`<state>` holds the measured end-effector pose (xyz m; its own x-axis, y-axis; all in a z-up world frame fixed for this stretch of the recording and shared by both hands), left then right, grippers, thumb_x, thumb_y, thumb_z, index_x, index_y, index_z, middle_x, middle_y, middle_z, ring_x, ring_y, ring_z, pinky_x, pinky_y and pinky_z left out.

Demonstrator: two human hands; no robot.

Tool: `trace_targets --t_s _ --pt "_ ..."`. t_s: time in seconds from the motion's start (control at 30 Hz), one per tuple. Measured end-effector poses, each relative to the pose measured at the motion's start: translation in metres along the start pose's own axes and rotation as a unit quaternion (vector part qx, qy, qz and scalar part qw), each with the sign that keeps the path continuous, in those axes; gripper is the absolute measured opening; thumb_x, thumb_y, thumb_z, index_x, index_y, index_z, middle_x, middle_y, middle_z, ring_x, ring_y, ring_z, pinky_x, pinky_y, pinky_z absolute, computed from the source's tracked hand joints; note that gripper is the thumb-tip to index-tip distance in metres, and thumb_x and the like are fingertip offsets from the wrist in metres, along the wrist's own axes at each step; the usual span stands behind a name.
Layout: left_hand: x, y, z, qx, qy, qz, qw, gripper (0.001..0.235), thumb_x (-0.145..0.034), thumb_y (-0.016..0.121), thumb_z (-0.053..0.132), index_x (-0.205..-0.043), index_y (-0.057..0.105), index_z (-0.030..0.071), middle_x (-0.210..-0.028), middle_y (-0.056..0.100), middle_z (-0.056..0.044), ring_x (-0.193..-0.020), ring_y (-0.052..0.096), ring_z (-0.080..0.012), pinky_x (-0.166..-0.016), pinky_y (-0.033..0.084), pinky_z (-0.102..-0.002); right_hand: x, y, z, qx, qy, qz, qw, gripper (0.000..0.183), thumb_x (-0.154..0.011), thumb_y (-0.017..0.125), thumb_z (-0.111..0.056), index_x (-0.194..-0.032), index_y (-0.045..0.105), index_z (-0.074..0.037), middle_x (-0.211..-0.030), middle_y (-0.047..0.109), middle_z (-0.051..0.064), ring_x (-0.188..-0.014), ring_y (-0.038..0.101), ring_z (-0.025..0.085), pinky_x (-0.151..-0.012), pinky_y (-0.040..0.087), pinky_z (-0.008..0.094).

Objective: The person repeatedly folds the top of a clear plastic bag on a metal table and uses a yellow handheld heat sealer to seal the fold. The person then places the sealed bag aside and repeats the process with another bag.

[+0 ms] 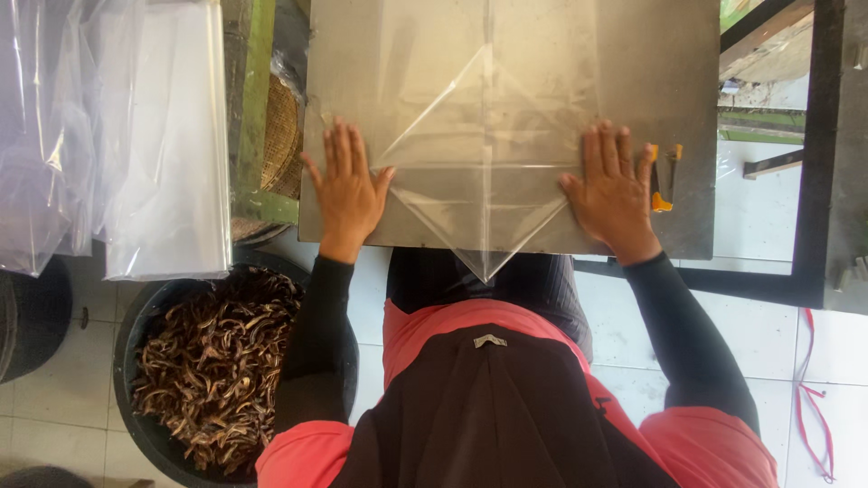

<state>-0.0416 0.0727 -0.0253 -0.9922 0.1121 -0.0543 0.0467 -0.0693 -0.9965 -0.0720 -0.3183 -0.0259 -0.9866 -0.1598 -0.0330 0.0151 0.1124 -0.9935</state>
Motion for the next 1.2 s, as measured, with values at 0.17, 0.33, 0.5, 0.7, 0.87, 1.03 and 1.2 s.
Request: trace_targets --t_s 0.17,0.33,0.5,0.7,0.87,1.03,1.2 --pt "0.064 -0.031 0.06 0.082 0.27 0.166 0.945 0.111 -0.088 0.048 0.081 -0.167 0.007 0.015 -0.171 -0.002 -0.011 -0.157 0.0 -0.0294 -0.12 -0.007 -0.064 0.046 -0.033 -0.042 0.004 -0.178 0.083 0.98 0.083 -0.103 0.058 -0.053 -0.166 0.029 -0.007 -0.172 0.024 0.022 -0.16 0.014 0.034 -0.129 0.004 0.056" --pt "0.102 -0.005 0.149 0.083 0.385 0.101 0.914 0.085 -0.091 0.075 0.052 -0.162 0.039 0.023 -0.171 0.027 -0.009 -0.158 0.02 -0.0297 -0.127 0.015 -0.056 0.061 -0.034 -0.11 -0.109 -0.282 0.016 0.953 0.088 -0.081 0.074 -0.05 -0.154 0.04 -0.013 -0.158 0.043 0.015 -0.146 0.04 0.032 -0.122 0.024 0.05" --pt "0.1 -0.016 0.158 0.132 0.339 0.148 0.92 0.053 -0.098 0.072 0.039 -0.148 0.059 0.024 -0.156 0.05 -0.005 -0.143 0.048 -0.0269 -0.122 0.031 -0.054 0.066 -0.052 -0.121 -0.065 -0.265 0.12 0.955 0.071 -0.09 0.076 -0.036 -0.152 0.052 -0.01 -0.151 0.055 0.009 -0.131 0.055 0.026 -0.111 0.041 0.043" --pt "0.088 -0.027 0.147 0.258 0.33 0.085 0.904 0.03 -0.093 0.071 0.03 -0.122 0.074 0.022 -0.14 0.066 -0.003 -0.132 0.059 -0.0247 -0.115 0.041 -0.047 0.065 -0.05 -0.121 -0.101 -0.281 0.113 0.948 0.062 -0.08 0.079 -0.027 -0.14 0.065 -0.018 -0.136 0.063 0.006 -0.108 0.059 0.026 -0.093 0.045 0.041" --pt "0.061 -0.033 0.141 0.333 0.3 0.051 0.893 0.024 -0.096 0.074 0.029 -0.116 0.076 0.015 -0.107 0.076 -0.008 -0.094 0.072 -0.0267 -0.081 0.054 -0.04 0.054 -0.041 -0.107 -0.259 -0.237 0.082 0.933 0.025 -0.089 0.077 -0.021 -0.113 0.075 -0.014 -0.113 0.07 0.005 -0.1 0.059 0.026 -0.088 0.043 0.042" --pt "0.037 -0.024 0.133 0.39 0.186 -0.054 0.9 0.023 -0.094 0.078 0.032 -0.108 0.077 0.014 -0.086 0.074 -0.012 -0.074 0.07 -0.0295 -0.065 0.053 -0.038 0.038 -0.013 -0.087 -0.307 -0.071 0.055 0.948 0.017 -0.098 0.075 -0.02 -0.087 0.07 -0.007 -0.084 0.06 0.008 -0.087 0.057 0.027 -0.089 0.042 0.041" --pt "0.048 -0.038 0.133 0.461 0.323 -0.029 0.826 0.035 -0.083 0.083 0.029 -0.112 0.074 0.012 -0.092 0.072 -0.013 -0.083 0.07 -0.0302 -0.074 0.053 -0.036 0.047 -0.024 -0.086 -0.293 -0.102 0.159 0.937 0.016 -0.093 0.077 -0.02 -0.086 0.07 -0.007 -0.092 0.061 0.009 -0.094 0.053 0.032 -0.09 0.041 0.042"
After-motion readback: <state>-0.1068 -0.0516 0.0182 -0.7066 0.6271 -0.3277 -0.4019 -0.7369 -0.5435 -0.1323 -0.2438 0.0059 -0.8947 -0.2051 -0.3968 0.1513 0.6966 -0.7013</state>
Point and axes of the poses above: each hand's wrist, its own x-axis away from the middle knuckle, its own y-axis out of the palm, z = x × y, the point moved 8 cm from there along -x, towards the middle knuckle
